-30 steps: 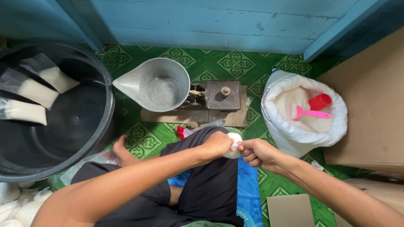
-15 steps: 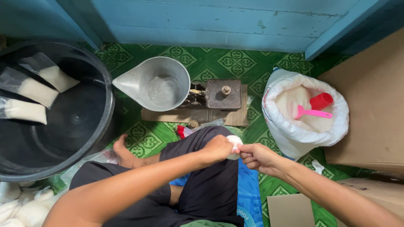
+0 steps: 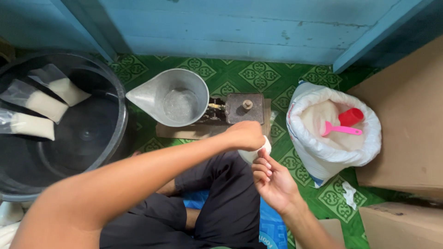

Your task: The person ties plastic bags filled with white liquid by hand and places them into a black tub. The person picks up individual filled bags from the floor, twists the top of each bag, secures it, and then sets it into the container.

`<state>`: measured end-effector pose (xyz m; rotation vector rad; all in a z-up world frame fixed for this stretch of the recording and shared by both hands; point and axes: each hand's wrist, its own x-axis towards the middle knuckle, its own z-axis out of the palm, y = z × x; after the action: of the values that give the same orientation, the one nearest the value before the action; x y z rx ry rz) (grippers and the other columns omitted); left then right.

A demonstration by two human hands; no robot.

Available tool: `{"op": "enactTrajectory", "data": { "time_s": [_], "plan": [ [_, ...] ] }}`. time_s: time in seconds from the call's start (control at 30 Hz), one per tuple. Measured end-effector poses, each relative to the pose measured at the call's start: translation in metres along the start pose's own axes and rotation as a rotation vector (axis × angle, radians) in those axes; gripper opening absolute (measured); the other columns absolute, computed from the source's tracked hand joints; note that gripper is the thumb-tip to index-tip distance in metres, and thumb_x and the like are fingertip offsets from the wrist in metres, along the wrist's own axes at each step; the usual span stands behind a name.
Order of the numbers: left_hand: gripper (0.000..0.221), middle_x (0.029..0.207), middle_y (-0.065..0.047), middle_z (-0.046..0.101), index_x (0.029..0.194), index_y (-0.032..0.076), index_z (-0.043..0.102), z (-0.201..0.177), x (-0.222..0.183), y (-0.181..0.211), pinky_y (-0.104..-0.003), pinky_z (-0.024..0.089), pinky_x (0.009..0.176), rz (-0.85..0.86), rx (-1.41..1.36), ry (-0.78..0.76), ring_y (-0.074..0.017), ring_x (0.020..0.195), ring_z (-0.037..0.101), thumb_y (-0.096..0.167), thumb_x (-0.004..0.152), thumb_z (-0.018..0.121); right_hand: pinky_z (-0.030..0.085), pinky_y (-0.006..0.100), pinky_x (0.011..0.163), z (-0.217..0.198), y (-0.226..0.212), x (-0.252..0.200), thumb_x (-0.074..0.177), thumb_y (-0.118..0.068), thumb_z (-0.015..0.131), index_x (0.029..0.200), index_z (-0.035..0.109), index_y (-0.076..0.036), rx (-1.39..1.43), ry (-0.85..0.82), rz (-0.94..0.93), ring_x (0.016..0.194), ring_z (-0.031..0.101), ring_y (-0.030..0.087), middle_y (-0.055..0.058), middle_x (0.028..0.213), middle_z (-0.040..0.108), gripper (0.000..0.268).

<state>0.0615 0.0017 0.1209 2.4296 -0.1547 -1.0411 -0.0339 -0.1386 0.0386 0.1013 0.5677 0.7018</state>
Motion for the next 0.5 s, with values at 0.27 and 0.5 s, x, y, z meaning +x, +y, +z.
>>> {"op": "enactTrajectory", "data": {
  "time_s": [0.27, 0.5],
  "plan": [
    [0.026, 0.102, -0.001, 0.073, 0.1, 0.014, 0.075, -0.034, -0.02, 0.061, -0.037, 0.057, 0.073, 0.295, 0.682, -0.056, -0.0212, 0.094, 0.07, 0.026, 0.079, 0.067, 0.027, 0.023, 0.055, 0.03, 0.054, -0.004, 0.098, -0.009, 0.051, 0.088, 0.057, -0.011, 0.359, -0.39, 0.061, 0.061, 0.035, 0.007, -0.005, 0.073, 0.039, 0.011],
    [0.02, 0.094, 0.007, 0.075, 0.093, 0.021, 0.074, -0.024, -0.049, 0.1, -0.036, 0.059, 0.068, 0.662, 0.775, 0.126, -0.0186, 0.09, 0.072, 0.015, 0.082, 0.059, 0.026, 0.021, 0.055, 0.052, 0.09, -0.012, 0.09, -0.007, 0.053, 0.072, 0.056, -0.022, 0.23, -0.752, 0.017, 0.058, 0.036, 0.002, -0.014, 0.063, 0.044, 0.023]
  ]
}}
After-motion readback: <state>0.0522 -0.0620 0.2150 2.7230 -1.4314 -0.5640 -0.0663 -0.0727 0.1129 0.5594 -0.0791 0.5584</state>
